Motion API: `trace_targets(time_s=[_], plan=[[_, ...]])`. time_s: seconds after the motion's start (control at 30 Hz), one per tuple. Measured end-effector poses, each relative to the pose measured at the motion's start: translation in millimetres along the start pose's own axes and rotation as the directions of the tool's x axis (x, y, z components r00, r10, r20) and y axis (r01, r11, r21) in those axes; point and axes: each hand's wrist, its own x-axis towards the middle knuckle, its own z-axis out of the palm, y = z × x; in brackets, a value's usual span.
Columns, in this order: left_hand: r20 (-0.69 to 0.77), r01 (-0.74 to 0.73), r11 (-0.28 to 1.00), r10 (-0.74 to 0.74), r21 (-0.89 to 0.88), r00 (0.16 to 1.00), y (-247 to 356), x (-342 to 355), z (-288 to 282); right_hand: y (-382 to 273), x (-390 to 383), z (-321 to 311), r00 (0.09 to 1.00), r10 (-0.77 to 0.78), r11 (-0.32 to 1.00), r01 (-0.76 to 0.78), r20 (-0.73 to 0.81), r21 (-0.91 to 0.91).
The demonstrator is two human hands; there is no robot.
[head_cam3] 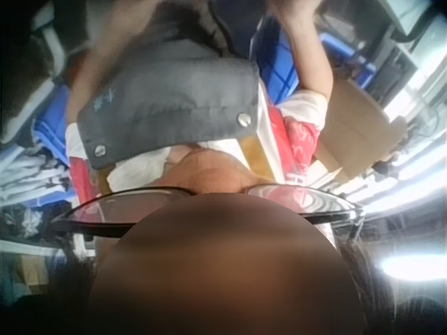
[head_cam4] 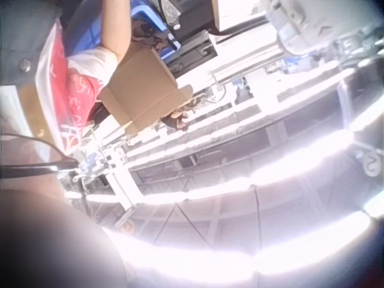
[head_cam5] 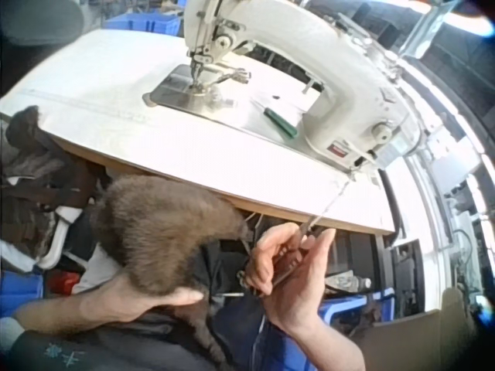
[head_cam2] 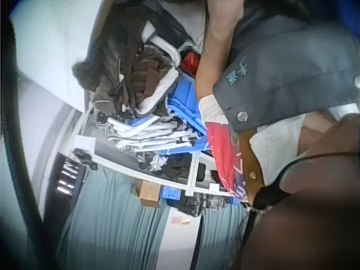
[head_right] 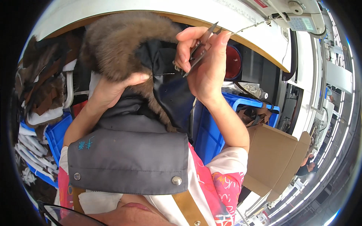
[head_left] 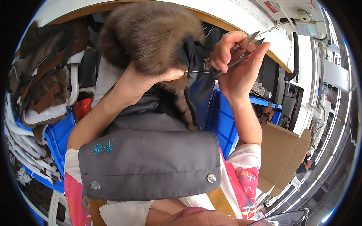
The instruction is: Hand sewing and trimming the edges of a fur-lined leather garment.
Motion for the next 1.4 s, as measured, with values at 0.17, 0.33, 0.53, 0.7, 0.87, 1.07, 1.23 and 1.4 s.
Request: trace_targets(time_s=[0.17, 0.33, 0.53, 0.7, 0.87, 1.07, 1.23, 1.4], plan=[[-0.060, -0.117, 0.983, 0.126, 0.142, 0.990, -4.8, 1.9, 3.8, -1.1, 0.7, 5.1, 0.999, 0.028, 0.996, -0.029, 0.017, 0.089], [-0.053, -0.122, 0.972, 0.135, 0.199, 0.989, -6.7, 4.3, 1.7, -0.1, 1.6, 6.8, 0.999, 0.030, 0.995, -0.031, 0.018, 0.091], [-0.039, -0.136, 0.973, 0.145, 0.189, 0.989, -4.4, 2.9, 2.4, 1.2, 1.8, 7.4, 0.999, 0.029, 0.998, -0.030, 0.019, 0.050], [-0.046, -0.129, 0.972, 0.141, 0.198, 0.989, -3.9, 3.2, 3.1, 1.9, 1.6, 9.2, 1.000, 0.018, 1.000, -0.019, 0.007, 0.017], [-0.032, -0.130, 0.972, 0.139, 0.194, 0.990, -3.5, 3.4, 1.5, 2.8, 3.2, 12.4, 0.999, 0.007, 0.996, -0.004, 0.031, -0.086], [0.011, -0.133, 0.970, 0.134, 0.205, 0.991, -4.4, 5.8, -4.5, 6.6, 2.6, 16.2, 0.998, 0.042, 0.975, -0.032, 0.038, -0.218], [0.028, -0.241, 0.924, 0.244, 0.298, 0.969, -6.3, 6.6, -6.6, 9.4, 3.0, 19.0, 0.998, 0.059, 0.962, -0.051, 0.024, -0.267], [0.043, -0.193, 0.940, 0.188, 0.282, 0.981, -7.4, 7.5, -8.0, 9.4, 3.0, 24.6, 0.998, 0.067, 0.954, -0.064, -0.001, -0.291]])
